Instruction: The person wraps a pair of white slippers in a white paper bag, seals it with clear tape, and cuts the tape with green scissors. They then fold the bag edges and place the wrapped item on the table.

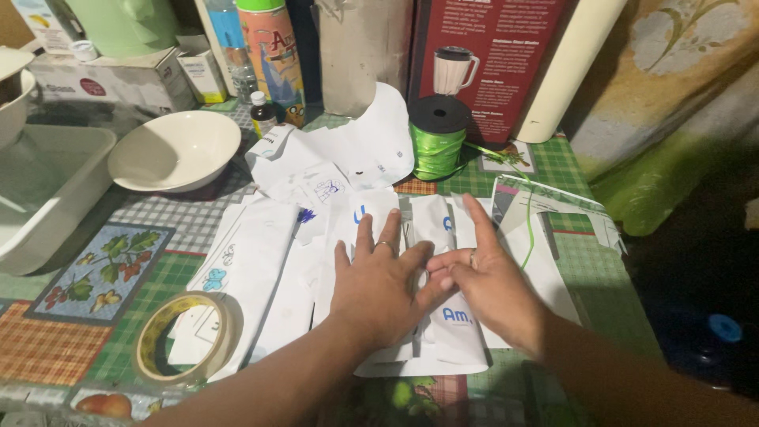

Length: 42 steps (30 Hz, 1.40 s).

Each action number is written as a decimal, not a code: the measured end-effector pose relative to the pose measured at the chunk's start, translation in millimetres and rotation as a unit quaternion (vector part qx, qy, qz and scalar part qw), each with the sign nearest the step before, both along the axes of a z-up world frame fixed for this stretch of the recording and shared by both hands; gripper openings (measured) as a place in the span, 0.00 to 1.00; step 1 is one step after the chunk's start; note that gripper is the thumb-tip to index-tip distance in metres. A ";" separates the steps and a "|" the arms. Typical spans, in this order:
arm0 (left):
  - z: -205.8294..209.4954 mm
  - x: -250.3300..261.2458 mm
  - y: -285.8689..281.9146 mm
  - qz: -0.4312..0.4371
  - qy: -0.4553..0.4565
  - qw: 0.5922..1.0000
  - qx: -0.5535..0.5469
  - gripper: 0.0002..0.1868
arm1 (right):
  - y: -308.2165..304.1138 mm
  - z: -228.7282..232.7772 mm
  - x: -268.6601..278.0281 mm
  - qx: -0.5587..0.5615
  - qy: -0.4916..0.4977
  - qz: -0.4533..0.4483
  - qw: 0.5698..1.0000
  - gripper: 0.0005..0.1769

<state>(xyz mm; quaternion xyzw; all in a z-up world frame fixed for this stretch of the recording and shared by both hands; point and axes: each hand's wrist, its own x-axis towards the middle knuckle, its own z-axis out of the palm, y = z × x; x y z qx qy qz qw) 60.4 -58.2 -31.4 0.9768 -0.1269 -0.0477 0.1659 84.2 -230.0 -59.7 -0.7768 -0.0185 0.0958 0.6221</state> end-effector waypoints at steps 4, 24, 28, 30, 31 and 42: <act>1.6 -0.4 0.2 -0.003 -0.002 1.000 0.029 0.37 | -6.4 17.4 15.2 0.033 0.024 -0.012 0.999 0.37; -7.7 4.8 -2.4 0.003 -0.002 1.000 0.024 0.36 | 23.1 -10.2 68.7 0.286 0.220 -0.184 0.915 0.09; -8.0 5.0 0.5 0.003 -0.010 1.000 0.012 0.39 | 27.0 -9.9 65.6 0.253 0.218 -0.171 0.927 0.10; -8.0 6.1 -0.8 0.002 -0.012 1.000 0.002 0.39 | 26.3 -8.5 63.3 0.225 0.211 -0.186 0.933 0.11; -8.3 6.3 -1.3 0.001 -0.008 1.000 0.002 0.38 | 25.9 -7.9 61.7 0.206 0.211 -0.196 0.935 0.11; -15.6 7.0 1.0 -0.022 -0.040 0.999 -0.029 0.38 | 38.5 -2.0 55.3 0.127 0.184 -0.215 0.951 0.10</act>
